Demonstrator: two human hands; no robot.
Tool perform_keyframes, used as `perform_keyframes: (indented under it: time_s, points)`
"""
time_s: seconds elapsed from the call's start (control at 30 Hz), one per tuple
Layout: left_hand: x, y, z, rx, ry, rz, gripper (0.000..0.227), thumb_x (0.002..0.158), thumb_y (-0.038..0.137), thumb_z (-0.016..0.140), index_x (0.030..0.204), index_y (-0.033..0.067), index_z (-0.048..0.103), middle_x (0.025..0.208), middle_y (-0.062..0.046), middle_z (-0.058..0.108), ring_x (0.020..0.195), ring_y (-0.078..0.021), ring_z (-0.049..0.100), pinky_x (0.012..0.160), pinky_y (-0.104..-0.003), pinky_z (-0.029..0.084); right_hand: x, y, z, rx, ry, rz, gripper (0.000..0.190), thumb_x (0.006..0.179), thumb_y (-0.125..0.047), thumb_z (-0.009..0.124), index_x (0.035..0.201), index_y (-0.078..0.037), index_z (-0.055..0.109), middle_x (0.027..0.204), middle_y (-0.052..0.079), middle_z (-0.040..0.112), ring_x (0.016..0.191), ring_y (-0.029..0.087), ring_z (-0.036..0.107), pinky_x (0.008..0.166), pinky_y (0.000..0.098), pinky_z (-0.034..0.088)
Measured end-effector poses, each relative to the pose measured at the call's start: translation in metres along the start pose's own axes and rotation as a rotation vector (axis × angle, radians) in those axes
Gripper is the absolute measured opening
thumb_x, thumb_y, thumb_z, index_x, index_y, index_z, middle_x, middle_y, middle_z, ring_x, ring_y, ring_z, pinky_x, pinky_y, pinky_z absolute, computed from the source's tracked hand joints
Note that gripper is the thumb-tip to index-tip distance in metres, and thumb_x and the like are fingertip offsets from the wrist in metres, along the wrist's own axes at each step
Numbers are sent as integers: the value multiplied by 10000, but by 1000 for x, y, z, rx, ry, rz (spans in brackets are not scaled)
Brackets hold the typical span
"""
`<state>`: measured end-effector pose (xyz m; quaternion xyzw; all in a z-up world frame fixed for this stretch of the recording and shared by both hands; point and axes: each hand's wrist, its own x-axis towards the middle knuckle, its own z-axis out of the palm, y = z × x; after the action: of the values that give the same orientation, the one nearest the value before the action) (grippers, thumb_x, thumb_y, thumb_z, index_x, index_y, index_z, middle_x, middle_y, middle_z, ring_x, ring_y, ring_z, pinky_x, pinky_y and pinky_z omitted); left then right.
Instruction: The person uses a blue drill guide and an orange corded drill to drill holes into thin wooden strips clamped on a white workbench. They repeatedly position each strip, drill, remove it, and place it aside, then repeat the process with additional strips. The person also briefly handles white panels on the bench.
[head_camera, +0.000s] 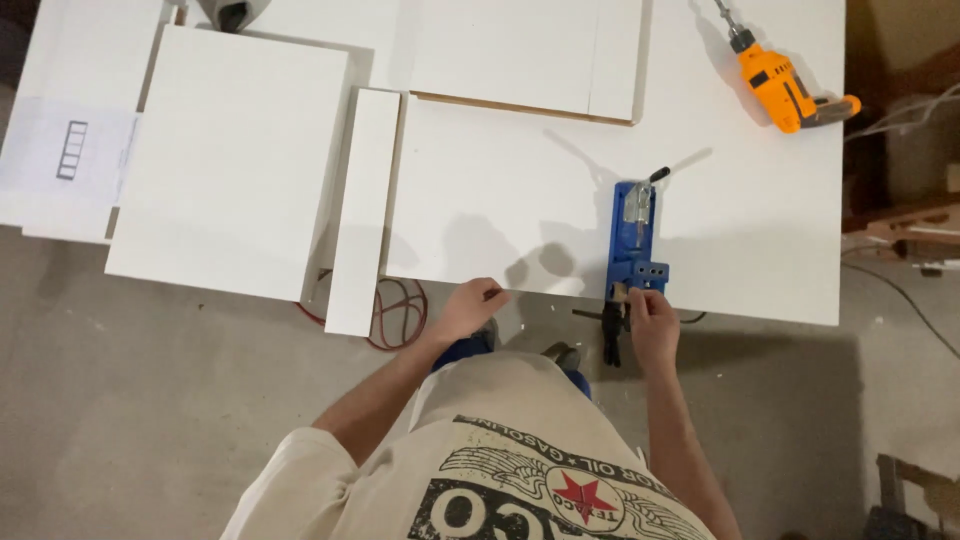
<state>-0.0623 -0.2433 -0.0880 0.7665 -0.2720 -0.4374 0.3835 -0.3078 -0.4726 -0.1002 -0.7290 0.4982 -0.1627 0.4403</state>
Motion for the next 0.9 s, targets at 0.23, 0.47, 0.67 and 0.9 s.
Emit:
perform_keyframes:
  time_s: [0.23, 0.47, 0.67, 0.9]
  points:
    - [-22, -13, 38, 46, 209, -133, 463, 987, 410, 614, 1167, -4, 716, 1113, -247, 735, 1078, -444, 680, 904, -530, 550, 59, -17, -8, -204, -272, -56, 370, 999, -475, 657, 1121, -133, 728, 1069, 166, 740, 1090, 377, 678, 953, 505, 524]
    - [-47, 7, 100, -20, 411, -297, 401, 957, 456, 657, 1066, 91, 782, 1012, -131, 786, 1016, -369, 720, 835, -493, 572, 62, -23, -25, -202, -605, -163, 348, 1036, -407, 607, 1160, -94, 697, 1075, 165, 733, 1081, 371, 690, 915, 490, 551]
    - [-52, -11, 88, 63, 473, -382, 354, 950, 448, 657, 1106, 153, 777, 1060, -105, 786, 1054, -359, 715, 869, -507, 570, 67, -16, -22, -183, -605, -160, 324, 1037, -408, 622, 1116, -105, 705, 1001, 118, 746, 1016, 327, 708, 863, 441, 573]
    - [-28, -45, 24, 183, 424, -375, 345, 987, 451, 653, 1120, 152, 759, 1021, -92, 783, 1022, -319, 730, 834, -472, 588, 65, -1, -9, -198, -472, -184, 286, 1005, -364, 659, 1076, -93, 713, 950, 144, 762, 972, 361, 715, 832, 469, 577]
